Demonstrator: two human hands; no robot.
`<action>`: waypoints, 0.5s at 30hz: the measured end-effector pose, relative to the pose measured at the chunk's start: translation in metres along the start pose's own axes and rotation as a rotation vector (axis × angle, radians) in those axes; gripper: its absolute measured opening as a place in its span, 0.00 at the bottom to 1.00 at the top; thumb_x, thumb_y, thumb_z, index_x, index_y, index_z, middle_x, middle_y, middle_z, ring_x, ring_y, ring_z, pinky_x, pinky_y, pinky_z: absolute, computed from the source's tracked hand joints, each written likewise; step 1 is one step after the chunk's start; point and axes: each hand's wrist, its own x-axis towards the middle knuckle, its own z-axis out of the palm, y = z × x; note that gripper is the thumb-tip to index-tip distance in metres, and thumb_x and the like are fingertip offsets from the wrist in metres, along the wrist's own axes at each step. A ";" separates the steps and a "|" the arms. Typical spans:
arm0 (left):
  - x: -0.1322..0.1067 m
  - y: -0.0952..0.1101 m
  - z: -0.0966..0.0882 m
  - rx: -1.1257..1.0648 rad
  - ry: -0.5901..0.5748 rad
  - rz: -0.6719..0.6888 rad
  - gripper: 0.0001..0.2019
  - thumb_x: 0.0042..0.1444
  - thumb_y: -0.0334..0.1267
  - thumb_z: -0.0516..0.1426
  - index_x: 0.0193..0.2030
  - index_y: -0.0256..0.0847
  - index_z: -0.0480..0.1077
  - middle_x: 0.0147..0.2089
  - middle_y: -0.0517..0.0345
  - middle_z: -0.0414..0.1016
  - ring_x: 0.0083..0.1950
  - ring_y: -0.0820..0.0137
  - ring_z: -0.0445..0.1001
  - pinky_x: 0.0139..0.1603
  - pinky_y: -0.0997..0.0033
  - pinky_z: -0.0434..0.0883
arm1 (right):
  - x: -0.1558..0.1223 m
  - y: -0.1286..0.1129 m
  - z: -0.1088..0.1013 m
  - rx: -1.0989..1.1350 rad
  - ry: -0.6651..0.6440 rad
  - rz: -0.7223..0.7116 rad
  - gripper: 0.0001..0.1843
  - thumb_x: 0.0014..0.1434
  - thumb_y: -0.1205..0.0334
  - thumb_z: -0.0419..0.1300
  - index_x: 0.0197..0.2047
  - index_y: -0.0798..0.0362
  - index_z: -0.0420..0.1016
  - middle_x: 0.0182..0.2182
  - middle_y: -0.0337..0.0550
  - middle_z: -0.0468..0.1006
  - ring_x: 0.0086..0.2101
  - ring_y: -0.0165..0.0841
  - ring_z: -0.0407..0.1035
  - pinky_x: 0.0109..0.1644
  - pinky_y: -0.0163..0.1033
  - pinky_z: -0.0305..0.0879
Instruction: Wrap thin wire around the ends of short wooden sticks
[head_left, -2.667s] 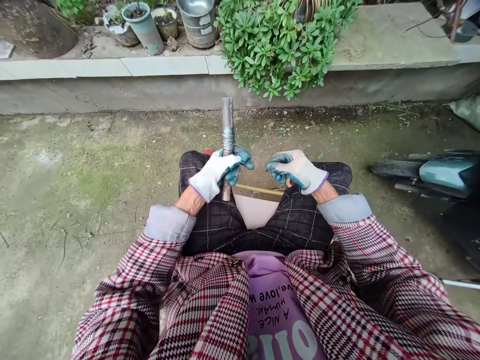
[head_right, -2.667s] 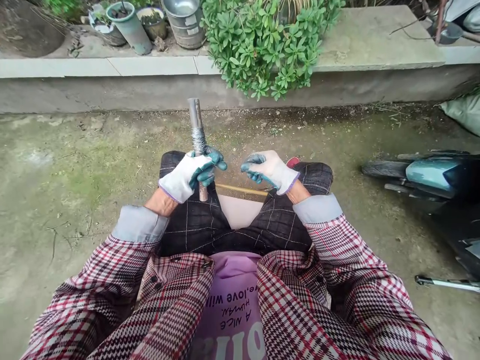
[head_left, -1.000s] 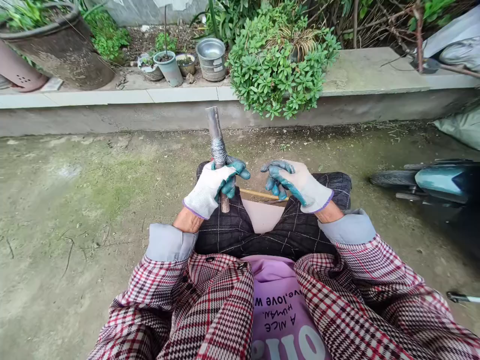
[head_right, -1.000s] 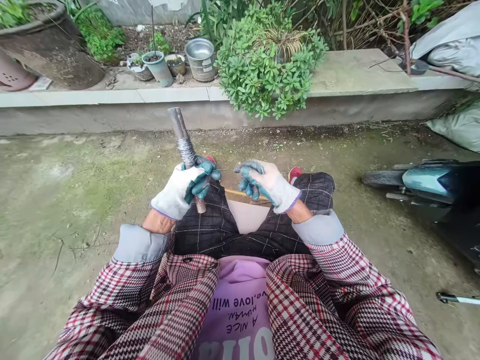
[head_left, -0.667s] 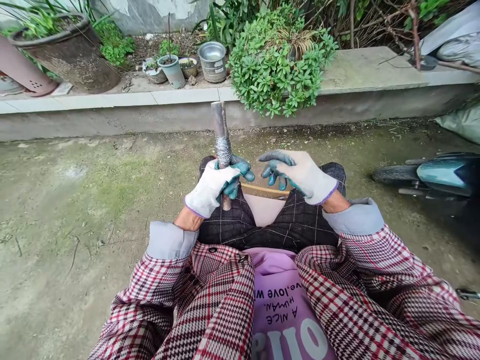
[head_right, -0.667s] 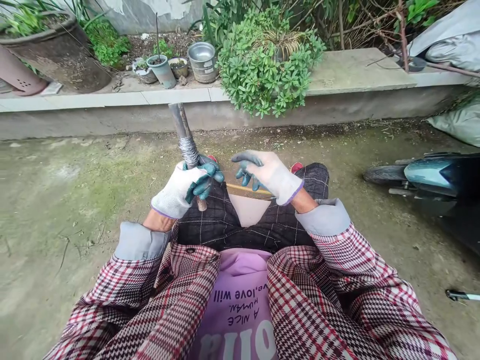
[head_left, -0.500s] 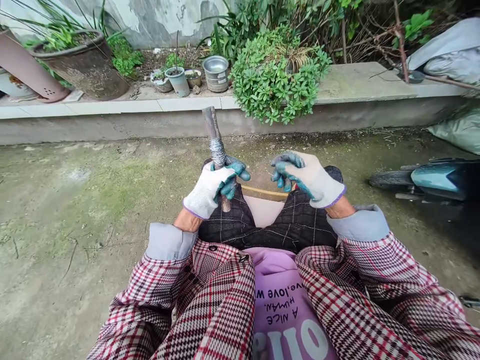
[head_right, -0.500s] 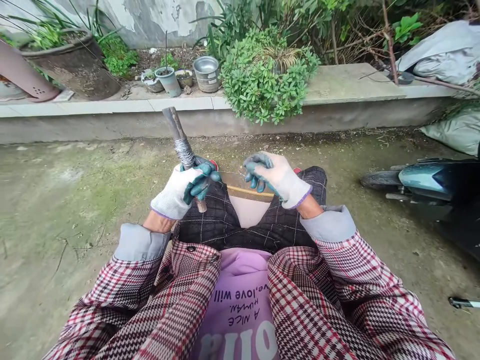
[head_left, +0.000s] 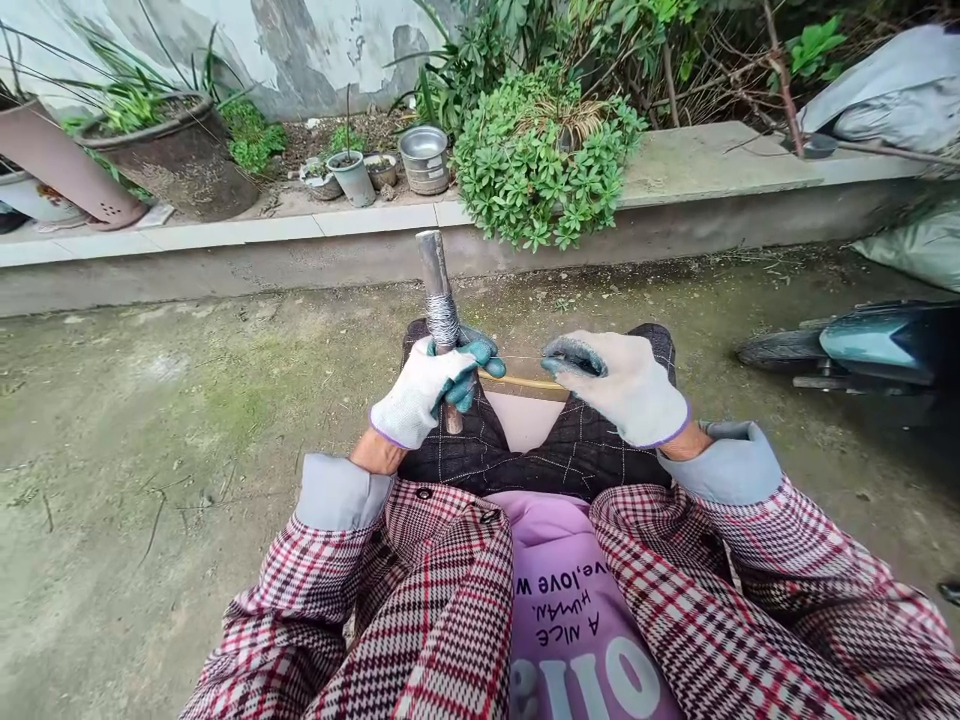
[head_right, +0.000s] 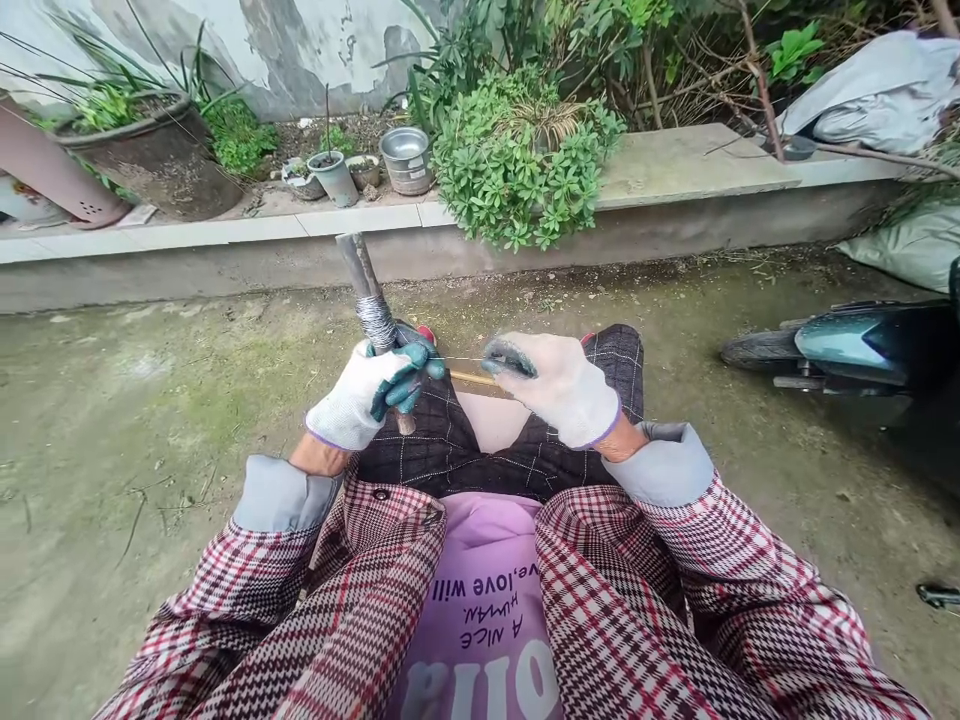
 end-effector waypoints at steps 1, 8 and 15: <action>0.000 0.000 0.000 -0.001 -0.002 0.002 0.16 0.48 0.46 0.68 0.33 0.38 0.68 0.31 0.59 0.81 0.14 0.84 0.55 0.13 0.77 0.61 | -0.001 -0.001 0.000 -0.042 -0.005 -0.001 0.10 0.64 0.58 0.61 0.41 0.48 0.85 0.38 0.44 0.87 0.38 0.41 0.81 0.43 0.44 0.75; 0.002 0.001 0.002 -0.052 0.013 -0.012 0.17 0.44 0.46 0.68 0.34 0.38 0.68 0.29 0.60 0.79 0.14 0.85 0.53 0.13 0.78 0.59 | -0.013 -0.021 0.006 -0.259 -0.101 -0.095 0.09 0.63 0.56 0.62 0.38 0.47 0.85 0.35 0.47 0.87 0.36 0.45 0.81 0.41 0.47 0.73; 0.012 -0.011 -0.008 -0.054 0.001 -0.062 0.16 0.45 0.43 0.68 0.34 0.38 0.68 0.29 0.60 0.78 0.15 0.84 0.53 0.14 0.78 0.58 | -0.014 -0.012 0.018 -0.271 -0.109 -0.062 0.11 0.66 0.57 0.59 0.41 0.47 0.83 0.35 0.47 0.86 0.35 0.43 0.80 0.38 0.44 0.70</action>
